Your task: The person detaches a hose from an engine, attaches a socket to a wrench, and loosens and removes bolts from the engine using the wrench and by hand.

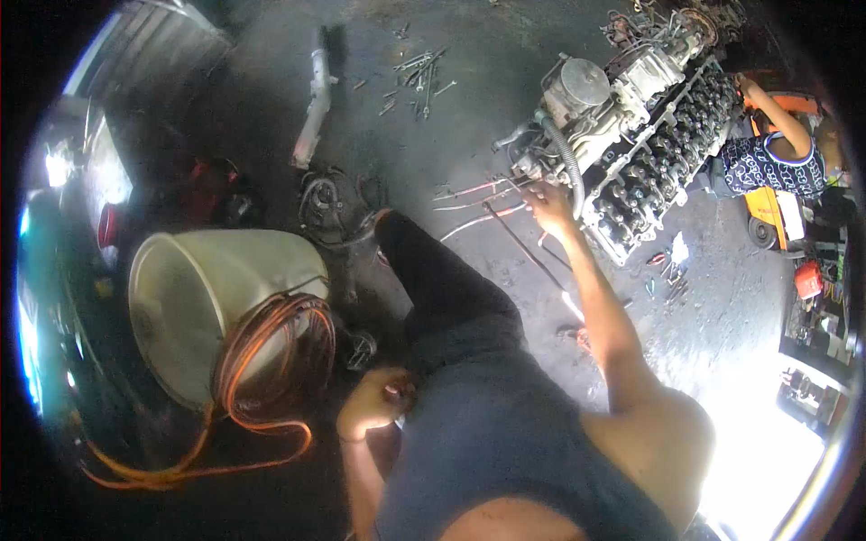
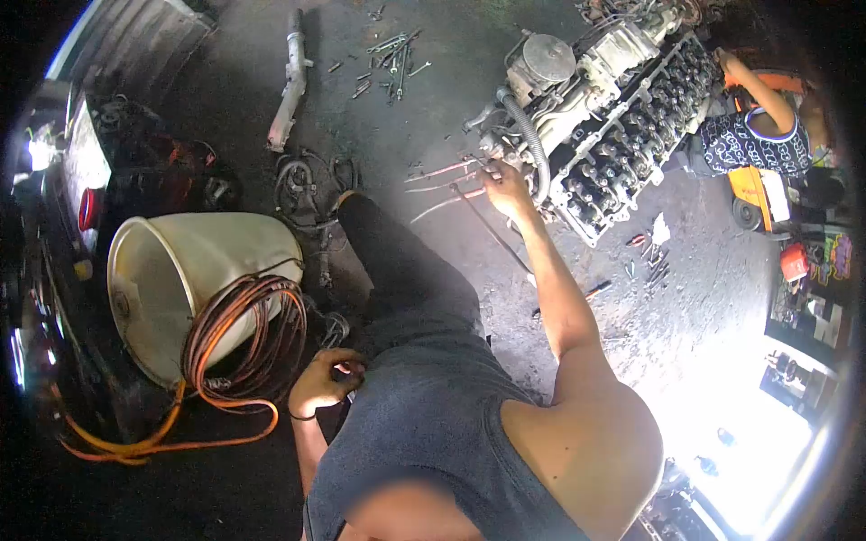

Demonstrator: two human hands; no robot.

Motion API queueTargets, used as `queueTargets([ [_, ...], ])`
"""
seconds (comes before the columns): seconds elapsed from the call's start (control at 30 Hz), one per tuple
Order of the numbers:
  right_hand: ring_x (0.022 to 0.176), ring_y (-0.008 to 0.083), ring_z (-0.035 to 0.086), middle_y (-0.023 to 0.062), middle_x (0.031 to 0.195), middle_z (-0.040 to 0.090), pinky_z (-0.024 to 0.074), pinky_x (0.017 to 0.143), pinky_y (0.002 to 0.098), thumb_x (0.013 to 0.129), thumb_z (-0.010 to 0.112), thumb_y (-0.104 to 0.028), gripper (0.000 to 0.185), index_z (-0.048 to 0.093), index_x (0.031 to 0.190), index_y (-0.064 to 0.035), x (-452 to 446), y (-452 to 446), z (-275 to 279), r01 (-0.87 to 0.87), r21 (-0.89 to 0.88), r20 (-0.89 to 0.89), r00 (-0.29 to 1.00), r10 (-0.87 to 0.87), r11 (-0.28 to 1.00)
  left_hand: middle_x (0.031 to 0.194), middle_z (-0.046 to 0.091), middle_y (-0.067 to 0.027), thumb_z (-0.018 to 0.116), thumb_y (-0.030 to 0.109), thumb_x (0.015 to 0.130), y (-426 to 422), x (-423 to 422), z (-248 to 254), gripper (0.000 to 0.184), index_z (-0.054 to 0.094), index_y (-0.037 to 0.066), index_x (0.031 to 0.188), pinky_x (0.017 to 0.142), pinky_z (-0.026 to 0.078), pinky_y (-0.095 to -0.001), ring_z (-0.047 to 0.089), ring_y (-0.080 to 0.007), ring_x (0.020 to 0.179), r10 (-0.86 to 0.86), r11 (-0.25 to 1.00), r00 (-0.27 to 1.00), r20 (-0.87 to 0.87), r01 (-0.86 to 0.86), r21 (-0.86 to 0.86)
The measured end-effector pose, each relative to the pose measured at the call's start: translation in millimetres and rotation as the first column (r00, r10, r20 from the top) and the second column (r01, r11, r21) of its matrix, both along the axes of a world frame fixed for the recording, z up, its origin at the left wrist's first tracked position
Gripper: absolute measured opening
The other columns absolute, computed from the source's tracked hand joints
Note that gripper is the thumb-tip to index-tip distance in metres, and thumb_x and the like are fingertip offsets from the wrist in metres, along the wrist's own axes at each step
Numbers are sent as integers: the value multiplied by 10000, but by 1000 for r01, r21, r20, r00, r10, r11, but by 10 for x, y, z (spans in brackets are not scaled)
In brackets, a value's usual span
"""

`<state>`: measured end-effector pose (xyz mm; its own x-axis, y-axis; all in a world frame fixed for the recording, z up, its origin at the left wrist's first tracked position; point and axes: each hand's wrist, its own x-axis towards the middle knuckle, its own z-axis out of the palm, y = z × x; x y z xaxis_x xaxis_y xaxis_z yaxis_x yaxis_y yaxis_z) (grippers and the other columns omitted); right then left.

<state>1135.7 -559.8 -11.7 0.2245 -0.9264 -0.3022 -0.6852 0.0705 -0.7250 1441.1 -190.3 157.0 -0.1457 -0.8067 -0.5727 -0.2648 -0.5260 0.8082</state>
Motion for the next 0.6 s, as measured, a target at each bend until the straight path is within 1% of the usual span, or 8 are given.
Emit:
queueTargets([
  [0.1,900,295,683,163,934,708,519,767,375,906,623,-336,388,643,1081,9,138,-173,-75,24,-94,-62,998,-30,995,915,697,-105,699,-21,705,-276,246,-53,298,679,-22,1002,752,526,-298,670,-179,810,22,1000,1000,20,-23,18],
  [0.17,879,272,689,151,918,710,519,757,369,911,622,-333,383,645,1096,1,359,-304,245,59,37,-24,998,-58,998,919,698,-96,706,-45,713,-568,443,-49,308,683,-22,1019,745,524,-290,668,-163,816,57,998,998,32,-57,28],
  [0.3,787,193,683,114,881,712,525,677,335,910,634,-280,316,662,1061,-4,651,-715,71,145,119,75,985,-154,982,902,700,-84,725,-48,715,-1300,923,-248,304,692,-16,1016,730,519,-284,660,-141,803,-8,996,999,50,3,93],
  [0.33,732,182,669,103,845,708,523,650,341,901,648,-266,291,662,1017,0,741,-816,-76,205,190,265,931,-251,960,861,698,-88,707,-10,722,-1589,1047,-271,253,695,-8,975,699,509,-292,647,-155,759,-21,994,999,34,17,110],
  [0.43,720,185,670,94,848,701,532,651,342,903,639,-241,262,659,1003,1,914,-1199,-513,264,258,272,903,-332,929,812,696,-87,694,29,731,-2586,1477,-572,185,704,5,915,664,498,-296,638,-166,716,-146,985,989,30,143,93],
  [0.53,727,182,671,87,907,692,539,654,325,902,618,-219,245,651,1021,-7,936,-1446,-1072,346,149,254,892,-374,926,841,701,-71,721,13,725,-3813,1863,-561,175,713,15,901,700,501,-285,649,-147,757,-323,942,946,20,320,106],
  [0.57,764,201,669,95,977,674,535,651,337,908,623,-261,300,622,1094,-26,956,-1483,-989,446,464,343,706,-619,765,876,706,-61,744,-5,717,-4154,1935,-486,193,718,19,907,740,503,-278,656,-131,796,-382,910,924,-9,378,169],
  [0.6,802,220,668,104,1046,656,532,649,350,913,629,-303,364,593,1167,-44,974,-1514,-911,498,714,297,422,-856,493,822,699,-84,696,-6,732,-4474,1947,-404,137,708,15,867,657,515,-276,669,-145,732,-392,913,920,-26,392,117],
])
